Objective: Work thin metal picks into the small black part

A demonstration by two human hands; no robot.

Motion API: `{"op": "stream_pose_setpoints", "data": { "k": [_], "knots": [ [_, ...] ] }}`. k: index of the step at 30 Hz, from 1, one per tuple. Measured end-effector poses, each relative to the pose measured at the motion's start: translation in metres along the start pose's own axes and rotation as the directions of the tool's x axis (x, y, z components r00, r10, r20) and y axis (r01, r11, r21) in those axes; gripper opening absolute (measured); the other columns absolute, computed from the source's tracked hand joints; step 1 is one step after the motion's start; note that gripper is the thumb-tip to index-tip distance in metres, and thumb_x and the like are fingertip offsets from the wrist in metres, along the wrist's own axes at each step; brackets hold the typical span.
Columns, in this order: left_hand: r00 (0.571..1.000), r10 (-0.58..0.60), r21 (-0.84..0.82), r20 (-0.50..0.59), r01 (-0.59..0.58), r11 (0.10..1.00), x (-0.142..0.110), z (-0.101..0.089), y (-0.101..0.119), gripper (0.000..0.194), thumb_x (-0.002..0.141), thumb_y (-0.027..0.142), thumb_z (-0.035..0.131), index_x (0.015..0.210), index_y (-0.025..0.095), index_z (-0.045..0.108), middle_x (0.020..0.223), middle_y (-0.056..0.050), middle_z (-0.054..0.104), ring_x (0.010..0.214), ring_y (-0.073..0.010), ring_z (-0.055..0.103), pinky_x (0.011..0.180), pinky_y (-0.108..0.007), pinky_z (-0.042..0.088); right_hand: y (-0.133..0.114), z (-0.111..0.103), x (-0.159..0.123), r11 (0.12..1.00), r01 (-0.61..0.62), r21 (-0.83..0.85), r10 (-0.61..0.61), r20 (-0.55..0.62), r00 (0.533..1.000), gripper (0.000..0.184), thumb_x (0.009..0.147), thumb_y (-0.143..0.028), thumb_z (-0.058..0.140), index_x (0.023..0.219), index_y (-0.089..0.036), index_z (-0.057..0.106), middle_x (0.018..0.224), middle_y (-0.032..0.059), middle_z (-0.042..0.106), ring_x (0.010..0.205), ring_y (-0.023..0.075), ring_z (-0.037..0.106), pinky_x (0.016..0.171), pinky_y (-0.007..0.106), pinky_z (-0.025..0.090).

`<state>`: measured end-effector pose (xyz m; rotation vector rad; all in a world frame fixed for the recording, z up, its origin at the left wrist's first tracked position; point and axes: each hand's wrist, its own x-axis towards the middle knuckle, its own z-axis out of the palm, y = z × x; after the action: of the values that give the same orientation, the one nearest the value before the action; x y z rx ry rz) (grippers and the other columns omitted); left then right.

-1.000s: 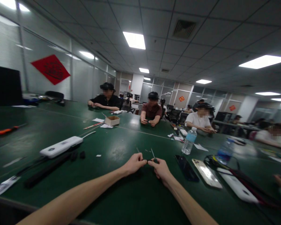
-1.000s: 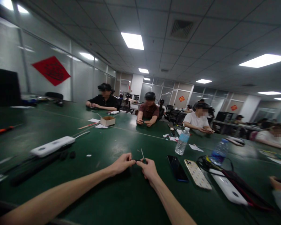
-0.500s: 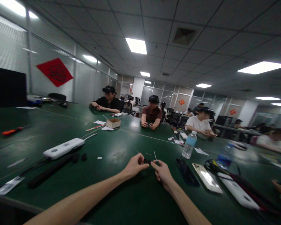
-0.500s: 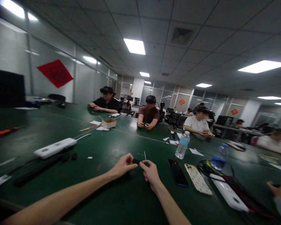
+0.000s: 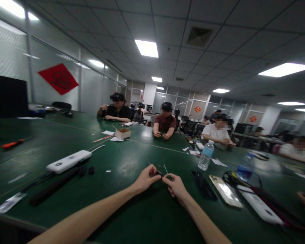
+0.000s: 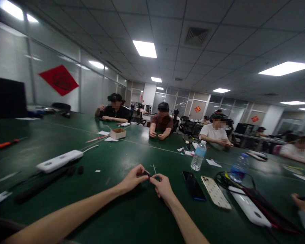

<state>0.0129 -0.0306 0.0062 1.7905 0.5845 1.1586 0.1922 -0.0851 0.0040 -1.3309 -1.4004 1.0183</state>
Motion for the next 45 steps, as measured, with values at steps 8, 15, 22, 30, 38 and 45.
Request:
{"op": "stream_pose_setpoints", "data": {
  "k": [8,15,22,30,38,45],
  "knots": [
    [0.995,-0.090,-0.115,-0.032,0.086,0.990,0.004,0.000,-0.004,0.036,0.070,0.043,0.064,0.090,0.017,0.048,0.079,0.001,0.054,0.070,-0.0117,0.053,0.059,-0.022,0.042,-0.006,0.003,-0.004,0.998,0.012,-0.056,-0.012,-0.012,1.000,0.037,0.076,-0.048,0.052,0.096,-0.017,0.055,0.084,0.0026,0.064,0.033,0.0030,0.036,0.027,0.016,0.023],
    [0.977,-0.201,-0.293,-0.075,0.172,0.940,0.005,-0.007,-0.005,0.042,0.074,0.047,0.060,0.103,0.018,0.053,0.095,-0.007,0.057,0.084,-0.0160,0.057,0.063,-0.024,0.047,-0.024,0.001,-0.018,0.822,0.239,-0.517,-0.322,-0.075,0.944,0.027,0.082,-0.041,0.047,0.089,-0.019,0.061,0.086,0.0043,0.065,0.075,0.0163,0.058,0.067,0.026,0.043],
    [0.970,-0.235,-0.398,-0.057,0.193,0.897,0.008,-0.008,-0.014,0.043,0.074,0.046,0.061,0.104,0.016,0.055,0.094,-0.008,0.059,0.078,-0.0150,0.059,0.063,-0.025,0.047,-0.028,-0.002,-0.024,0.648,0.283,-0.707,-0.354,0.050,0.934,0.025,0.086,-0.037,0.044,0.095,-0.022,0.061,0.086,0.0035,0.064,0.078,0.0175,0.059,0.072,0.026,0.040],
    [0.972,-0.230,-0.424,-0.045,0.190,0.886,0.009,-0.008,-0.012,0.044,0.073,0.047,0.062,0.102,0.014,0.057,0.092,-0.009,0.060,0.081,-0.0165,0.059,0.066,-0.027,0.048,-0.029,-0.004,-0.024,0.589,0.290,-0.754,-0.342,0.093,0.935,0.022,0.085,-0.034,0.046,0.095,-0.023,0.062,0.090,0.0035,0.065,0.083,0.0179,0.058,0.076,0.026,0.039],
    [0.974,-0.224,-0.415,-0.028,0.193,0.889,0.008,-0.008,-0.008,0.045,0.073,0.047,0.062,0.104,0.014,0.058,0.094,-0.010,0.060,0.083,-0.0165,0.059,0.070,-0.028,0.048,-0.030,-0.006,-0.025,0.547,0.282,-0.789,-0.334,0.103,0.937,0.023,0.086,-0.034,0.045,0.097,-0.024,0.062,0.091,0.0036,0.065,0.084,0.0182,0.058,0.076,0.026,0.039],
    [0.979,-0.197,-0.390,0.053,0.202,0.898,0.006,-0.011,-0.007,0.041,0.072,0.044,0.065,0.098,0.013,0.057,0.097,-0.010,0.060,0.085,-0.0174,0.059,0.075,-0.033,0.049,-0.033,-0.011,-0.027,0.433,0.309,-0.847,-0.323,0.175,0.930,0.028,0.089,-0.036,0.040,0.105,-0.026,0.060,0.093,0.0048,0.064,0.084,0.0180,0.058,0.074,0.025,0.038]
  ]
}}
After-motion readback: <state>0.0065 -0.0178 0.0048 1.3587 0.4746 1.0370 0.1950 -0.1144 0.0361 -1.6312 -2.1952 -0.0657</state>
